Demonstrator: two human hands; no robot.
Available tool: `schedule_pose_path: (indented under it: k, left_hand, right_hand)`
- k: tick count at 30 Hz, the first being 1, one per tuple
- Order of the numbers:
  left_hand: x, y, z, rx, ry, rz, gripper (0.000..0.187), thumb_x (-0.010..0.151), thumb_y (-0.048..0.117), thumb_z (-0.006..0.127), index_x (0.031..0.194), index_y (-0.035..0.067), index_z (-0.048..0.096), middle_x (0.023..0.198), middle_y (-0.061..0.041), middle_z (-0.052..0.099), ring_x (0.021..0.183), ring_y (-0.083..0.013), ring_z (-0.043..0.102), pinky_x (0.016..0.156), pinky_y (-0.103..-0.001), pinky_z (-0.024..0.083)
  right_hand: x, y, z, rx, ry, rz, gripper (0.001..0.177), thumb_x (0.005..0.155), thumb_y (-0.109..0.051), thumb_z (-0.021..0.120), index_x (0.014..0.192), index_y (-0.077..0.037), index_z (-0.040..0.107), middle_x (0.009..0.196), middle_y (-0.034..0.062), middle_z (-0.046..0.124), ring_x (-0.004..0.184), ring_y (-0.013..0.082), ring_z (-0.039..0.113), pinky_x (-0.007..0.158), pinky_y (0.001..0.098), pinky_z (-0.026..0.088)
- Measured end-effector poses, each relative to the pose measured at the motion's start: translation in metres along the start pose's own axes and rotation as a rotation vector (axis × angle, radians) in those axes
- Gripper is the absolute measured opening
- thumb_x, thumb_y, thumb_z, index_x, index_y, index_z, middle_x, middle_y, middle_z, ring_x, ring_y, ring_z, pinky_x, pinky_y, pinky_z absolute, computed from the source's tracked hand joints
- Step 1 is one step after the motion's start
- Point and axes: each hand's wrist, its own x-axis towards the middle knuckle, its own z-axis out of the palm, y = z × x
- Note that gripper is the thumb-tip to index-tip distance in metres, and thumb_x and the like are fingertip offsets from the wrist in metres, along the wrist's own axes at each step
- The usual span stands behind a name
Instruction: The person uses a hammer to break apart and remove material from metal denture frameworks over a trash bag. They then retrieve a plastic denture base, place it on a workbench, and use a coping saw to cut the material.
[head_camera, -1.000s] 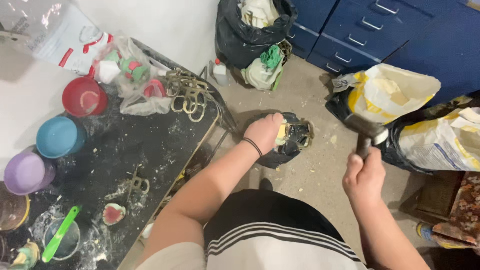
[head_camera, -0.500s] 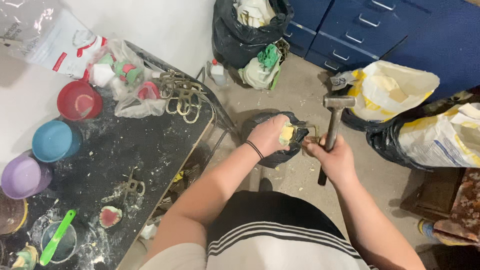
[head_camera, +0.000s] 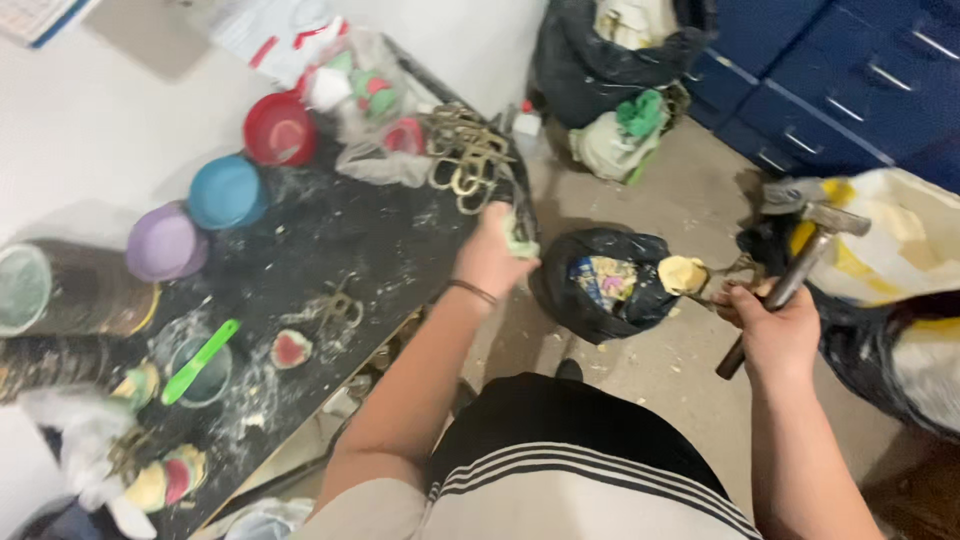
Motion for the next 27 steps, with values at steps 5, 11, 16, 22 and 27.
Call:
schedule_pose_path:
  k: [5,11,16,22,27]
  left_hand:
    - [-0.01,-0.075,-0.08,0.121,0.285,-0.3,0.073,0.076,0.042,0.093,0.13,0.011,0.053,0.118,-0.015,0.066,0.103,-0.0314,0.067,0.085,-0.045,0.056]
    - [0.012,-0.13,-0.091,0.192,0.26,-0.551,0.091,0.072,0.052,0.094,0.136,0.008,0.048,0.141,-0.017,0.048,0.121,-0.0388,0.06,0.097,-0.053,0.054]
    - [-0.019,-0.091,-0.076,0.299,0.417,-0.442,0.114,0.07,0.057,0.094,0.154,0.006,0.035,0.151,-0.017,0.04,0.135,-0.0415,0.047,0.107,-0.057,0.044]
    - [-0.026,-0.01,0.065,-0.302,0.141,0.45,0.055,0.073,0.021,0.095,0.12,0.006,0.071,0.112,-0.017,0.071,0.11,-0.0351,0.07,0.099,-0.049,0.055]
    - [-0.012,0.067,0.159,-1.43,-0.284,0.77,0.102,0.055,-0.003,0.1,0.146,0.002,0.053,0.145,-0.018,0.062,0.142,-0.0261,0.054,0.122,-0.038,0.039]
  right_hand:
    - [0.011,0.015,0.021,0.094,-0.09,0.041,0.031,0.103,0.007,0.064,0.111,-0.012,0.041,0.102,0.02,0.071,0.085,0.0282,0.076,0.078,0.0403,0.066]
    - [0.017,0.005,0.043,0.197,-0.151,0.121,0.03,0.102,0.007,0.062,0.108,-0.015,0.042,0.103,0.0201,0.071,0.085,0.0324,0.076,0.078,0.0453,0.066]
    - [0.021,-0.012,0.048,0.304,-0.117,0.127,0.027,0.101,0.005,0.059,0.103,-0.017,0.044,0.102,0.023,0.072,0.081,0.0251,0.076,0.072,0.0361,0.064]
    - [0.007,-0.011,0.047,0.676,-0.03,0.33,0.022,0.096,0.001,0.069,0.106,-0.011,0.053,0.09,0.0114,0.073,0.081,0.0227,0.081,0.068,0.0372,0.072]
    - [-0.011,0.005,0.056,0.892,-0.209,0.509,0.018,0.093,0.001,0.069,0.108,-0.006,0.062,0.093,0.0172,0.075,0.075,0.02,0.077,0.065,0.0373,0.069]
